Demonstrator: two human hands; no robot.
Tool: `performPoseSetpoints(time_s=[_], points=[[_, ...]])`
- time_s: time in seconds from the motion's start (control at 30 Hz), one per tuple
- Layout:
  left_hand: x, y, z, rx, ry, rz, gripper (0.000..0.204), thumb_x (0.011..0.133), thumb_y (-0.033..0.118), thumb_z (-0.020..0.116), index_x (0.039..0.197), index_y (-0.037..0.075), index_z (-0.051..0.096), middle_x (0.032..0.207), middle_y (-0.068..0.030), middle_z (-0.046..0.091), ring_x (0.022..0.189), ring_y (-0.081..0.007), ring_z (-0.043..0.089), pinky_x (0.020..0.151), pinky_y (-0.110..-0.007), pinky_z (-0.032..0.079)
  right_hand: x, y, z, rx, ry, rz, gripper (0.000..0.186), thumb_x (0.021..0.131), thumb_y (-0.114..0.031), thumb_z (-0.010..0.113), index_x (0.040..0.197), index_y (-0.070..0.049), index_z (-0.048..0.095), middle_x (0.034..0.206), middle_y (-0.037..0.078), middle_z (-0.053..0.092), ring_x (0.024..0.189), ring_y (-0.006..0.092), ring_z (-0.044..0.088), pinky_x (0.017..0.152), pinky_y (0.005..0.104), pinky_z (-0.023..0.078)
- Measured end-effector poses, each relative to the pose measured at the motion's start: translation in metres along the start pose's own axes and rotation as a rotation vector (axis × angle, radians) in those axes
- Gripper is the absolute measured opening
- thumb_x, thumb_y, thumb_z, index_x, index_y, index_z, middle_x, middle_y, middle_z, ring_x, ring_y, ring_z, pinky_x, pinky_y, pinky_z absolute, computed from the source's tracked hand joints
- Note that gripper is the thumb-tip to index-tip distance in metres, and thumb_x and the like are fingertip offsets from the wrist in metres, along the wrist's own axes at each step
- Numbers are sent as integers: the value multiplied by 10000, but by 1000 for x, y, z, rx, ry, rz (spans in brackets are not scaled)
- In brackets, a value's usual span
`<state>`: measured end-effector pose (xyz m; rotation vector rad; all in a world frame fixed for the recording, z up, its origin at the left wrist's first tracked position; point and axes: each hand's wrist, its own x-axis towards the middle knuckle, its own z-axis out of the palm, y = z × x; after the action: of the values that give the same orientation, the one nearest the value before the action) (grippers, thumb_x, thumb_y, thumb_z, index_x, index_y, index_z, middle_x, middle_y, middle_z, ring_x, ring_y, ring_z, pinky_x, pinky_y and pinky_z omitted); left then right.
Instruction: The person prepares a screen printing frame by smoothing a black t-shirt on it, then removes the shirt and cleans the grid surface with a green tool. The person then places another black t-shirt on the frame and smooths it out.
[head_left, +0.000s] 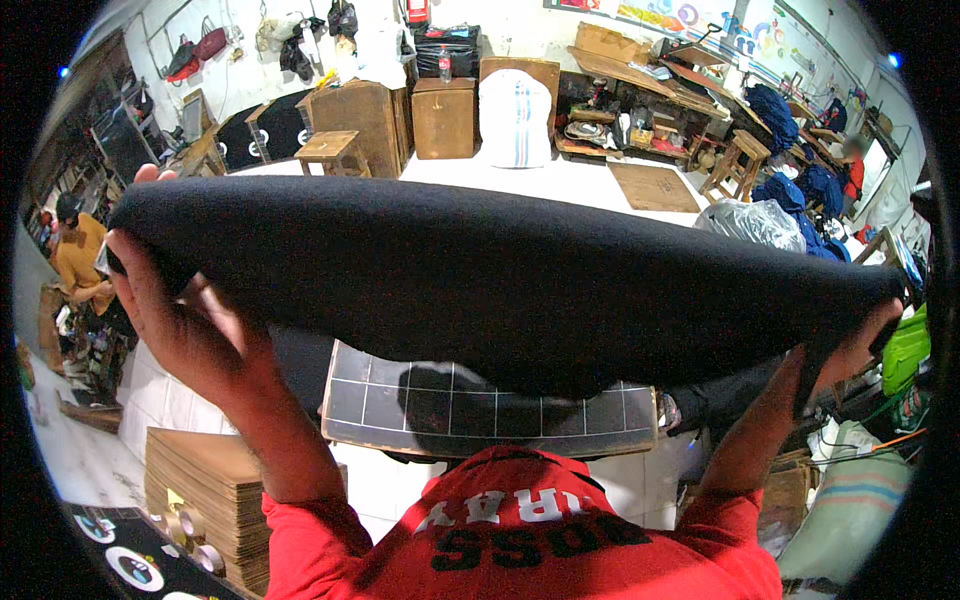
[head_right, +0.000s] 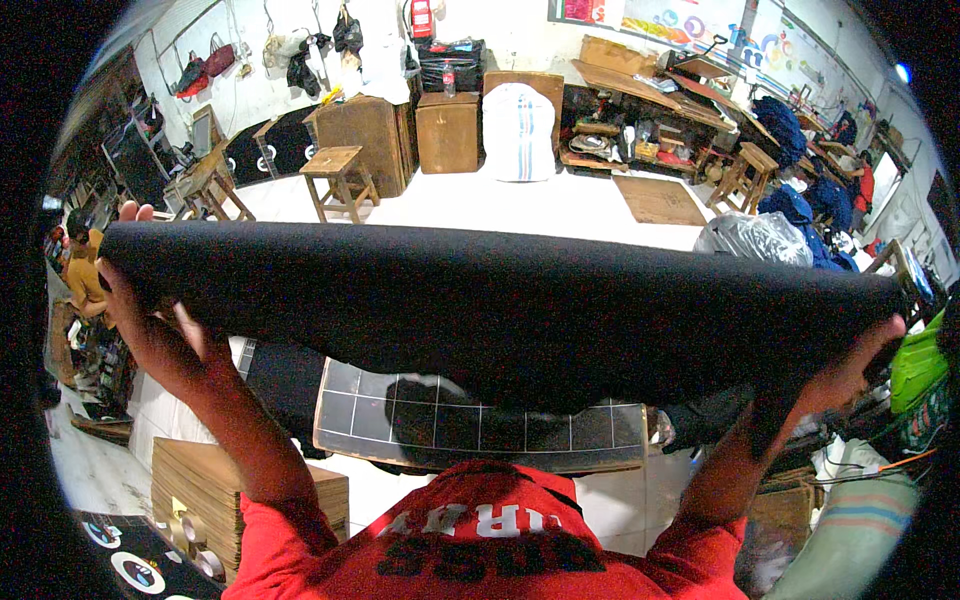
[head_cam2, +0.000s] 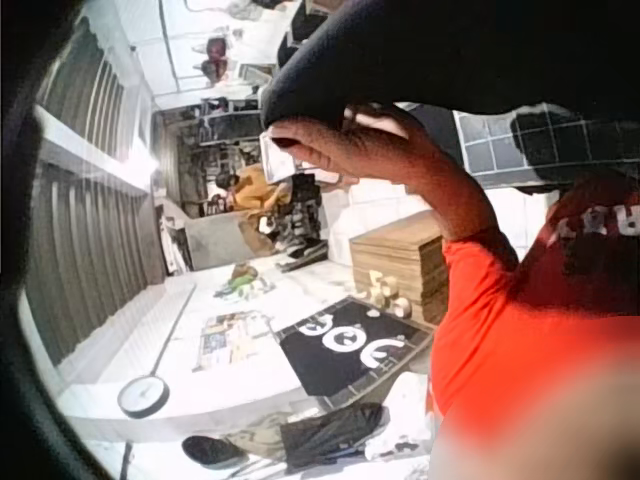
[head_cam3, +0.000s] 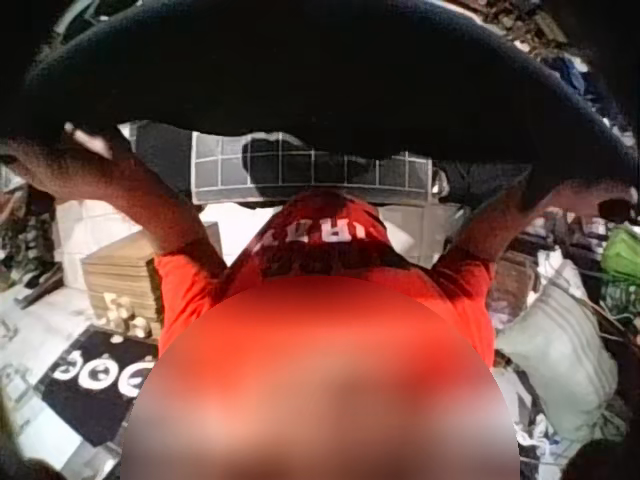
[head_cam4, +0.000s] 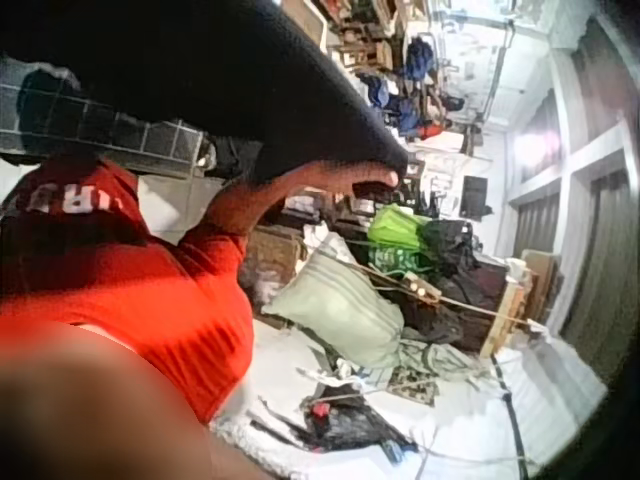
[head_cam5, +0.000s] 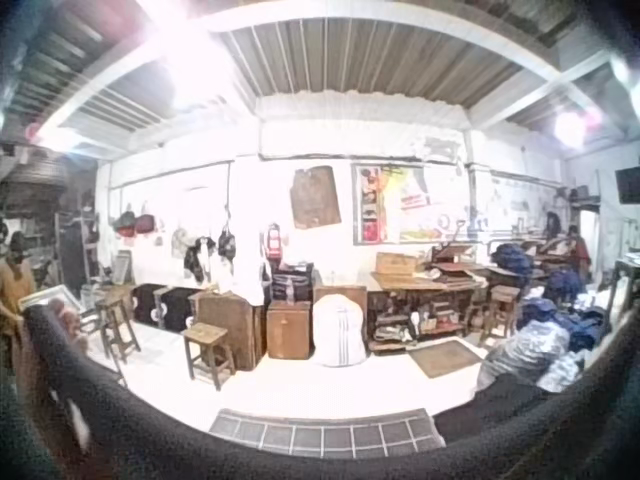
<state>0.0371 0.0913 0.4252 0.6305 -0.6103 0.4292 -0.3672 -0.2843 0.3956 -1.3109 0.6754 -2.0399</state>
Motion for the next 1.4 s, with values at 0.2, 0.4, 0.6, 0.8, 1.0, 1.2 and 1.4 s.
performPoseSetpoints(time_s=[0.2,0.4,0.6,0.8,1.0,1.2,1.4], points=[[6,-105,-31,648,117,-375,501,1071,429,703,1381,36,694,1157,-77,755,952,-165,702,900,-327,582,-9,105,85,-844,-249,249,891,953,-801,640,925,79,780,913,98,730,791,207,606,789,408,543],[-82,-258,-143,801,-503,-1013,747,943,521,818,1393,-49,642,1294,-199,711,1218,-319,657,1098,-471,488,-137,271,41,-121,-769,1228,763,1107,-623,496,1638,-75,458,1669,122,488,1548,301,418,1271,483,334],[-219,-233,-279,717,-385,-1658,379,929,127,844,1233,-66,726,1116,-118,782,930,-214,736,868,-385,582,-273,289,-109,-514,-734,1174,484,934,-155,837,1350,38,685,1240,141,767,1085,255,731,983,395,569],[-257,-213,-324,755,-49,-1480,286,918,-45,752,1199,-25,704,1060,-125,756,907,-256,720,852,-396,588,-301,298,-148,-571,-468,1155,359,975,-176,783,1250,51,739,1168,126,782,1015,222,734,913,386,567],[-241,-176,-325,788,104,-1576,372,985,144,782,1317,9,686,1196,-136,753,1034,-272,732,934,-420,582,-298,307,-158,-959,-531,945,274,1014,-185,756,1185,29,753,1044,98,776,937,209,716,925,361,557],[-253,-172,-343,908,176,-1450,395,1043,278,745,1325,4,700,1183,-103,753,1045,-226,704,956,-389,551,-290,313,-146,-261,-192,1293,432,993,-176,790,1377,-22,665,1223,117,737,1134,233,669,1037,396,509],[-272,-173,-373,1136,-32,-1110,299,1076,221,667,1191,-44,745,1049,-87,762,956,-173,677,886,-360,538,-287,304,-153,-720,-495,1091,597,880,-262,904,1353,33,690,1212,149,749,1064,225,698,928,387,546]])
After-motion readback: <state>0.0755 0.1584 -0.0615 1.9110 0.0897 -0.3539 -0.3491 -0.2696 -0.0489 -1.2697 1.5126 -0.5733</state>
